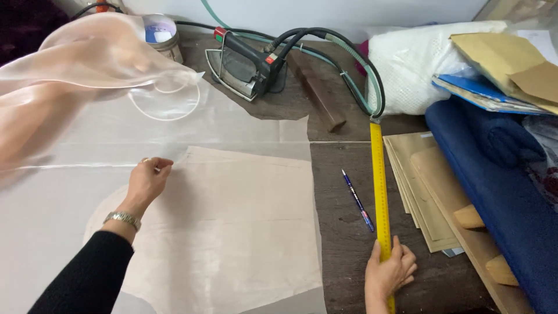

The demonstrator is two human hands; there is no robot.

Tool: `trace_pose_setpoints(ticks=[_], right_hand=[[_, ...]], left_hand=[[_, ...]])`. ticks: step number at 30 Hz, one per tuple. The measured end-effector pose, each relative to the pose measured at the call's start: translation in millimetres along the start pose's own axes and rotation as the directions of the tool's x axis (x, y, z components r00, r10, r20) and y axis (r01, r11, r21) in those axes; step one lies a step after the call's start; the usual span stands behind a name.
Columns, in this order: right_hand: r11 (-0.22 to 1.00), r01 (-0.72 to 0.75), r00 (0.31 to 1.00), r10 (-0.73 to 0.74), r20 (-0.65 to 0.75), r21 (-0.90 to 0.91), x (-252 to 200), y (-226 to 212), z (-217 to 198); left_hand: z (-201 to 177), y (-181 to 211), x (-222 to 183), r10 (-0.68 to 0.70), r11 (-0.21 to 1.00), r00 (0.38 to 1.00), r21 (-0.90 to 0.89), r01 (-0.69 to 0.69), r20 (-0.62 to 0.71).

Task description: Marking a paper pattern on fabric using a ruler and pen in a sewing environment.

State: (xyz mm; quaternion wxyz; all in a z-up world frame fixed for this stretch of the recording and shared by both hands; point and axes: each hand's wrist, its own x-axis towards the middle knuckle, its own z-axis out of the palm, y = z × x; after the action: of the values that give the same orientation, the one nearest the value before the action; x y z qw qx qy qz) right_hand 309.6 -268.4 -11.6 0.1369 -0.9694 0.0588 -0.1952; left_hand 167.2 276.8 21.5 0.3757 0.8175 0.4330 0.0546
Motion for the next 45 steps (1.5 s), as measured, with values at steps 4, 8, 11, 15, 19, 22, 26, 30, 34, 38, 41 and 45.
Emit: trace_pose_setpoints(ticks=[4, 8, 11, 15, 19, 22, 26, 30, 34, 38, 41, 45], right_hand=[[0.915, 0.149, 0.987, -0.160, -0.002, 0.375, -16, -15, -19], [0.777, -0.223, 0.937, 0.004, 0.350, 0.589, -30, -29, -43], [0.614, -0.562, 0.757, 0.112, 0.644, 0.554, -33, -45, -68], [0.362, -0.821, 0.528, 0.191, 0.827, 0.440, -23, -69, -104], [0.223, -0.883, 0.450, 0.143, 0.882, 0.414, -19, -78, -116], [0.171, -0.941, 0.315, 0.115, 0.942, 0.293, -15, -96, -131], [0.296, -0.905, 0.346, 0.093, 0.934, 0.306, -12, -97, -126], [0.597, -0.669, 0.566, 0.023, 0.824, 0.443, -2, -88, -94], [0.724, -0.546, 0.617, 0.006, 0.787, 0.422, 18, -98, -60], [0.774, -0.404, 0.660, -0.122, 0.741, 0.488, 48, -116, -31], [0.786, -0.153, 0.729, -0.320, 0.606, 0.599, 80, -126, 8], [0.683, 0.260, 0.662, -0.641, 0.389, 0.683, 120, -168, 28]], left_hand=[[6, -3, 27, 0.023, 0.997, 1.000, 0.070, -0.022, -0.010], [9, 7, 35, -0.042, 0.996, 0.999, 0.085, 0.039, 0.033], [8, 16, 33, -0.062, 0.994, 0.996, 0.090, 0.056, 0.067], [18, 7, 45, 0.034, 0.996, 0.999, 0.083, -0.031, -0.027], [12, 54, 22, -0.083, 0.942, 0.992, -0.318, 0.110, 0.099], [16, 63, 22, -0.140, 0.868, 0.961, -0.436, 0.236, 0.240], [22, 63, 20, -0.125, 0.887, 0.957, -0.403, 0.225, 0.261], [20, 69, 16, -0.122, 0.899, 0.961, -0.384, 0.213, 0.248], [17, 71, 13, -0.134, 0.905, 0.962, -0.366, 0.216, 0.238], [14, 76, 6, -0.148, 0.904, 0.962, -0.363, 0.225, 0.228], [20, 65, 4, -0.073, 0.950, 0.988, -0.293, 0.112, 0.140], [43, 78, -65, 0.344, 0.937, 0.938, -0.067, -0.342, 0.031]])
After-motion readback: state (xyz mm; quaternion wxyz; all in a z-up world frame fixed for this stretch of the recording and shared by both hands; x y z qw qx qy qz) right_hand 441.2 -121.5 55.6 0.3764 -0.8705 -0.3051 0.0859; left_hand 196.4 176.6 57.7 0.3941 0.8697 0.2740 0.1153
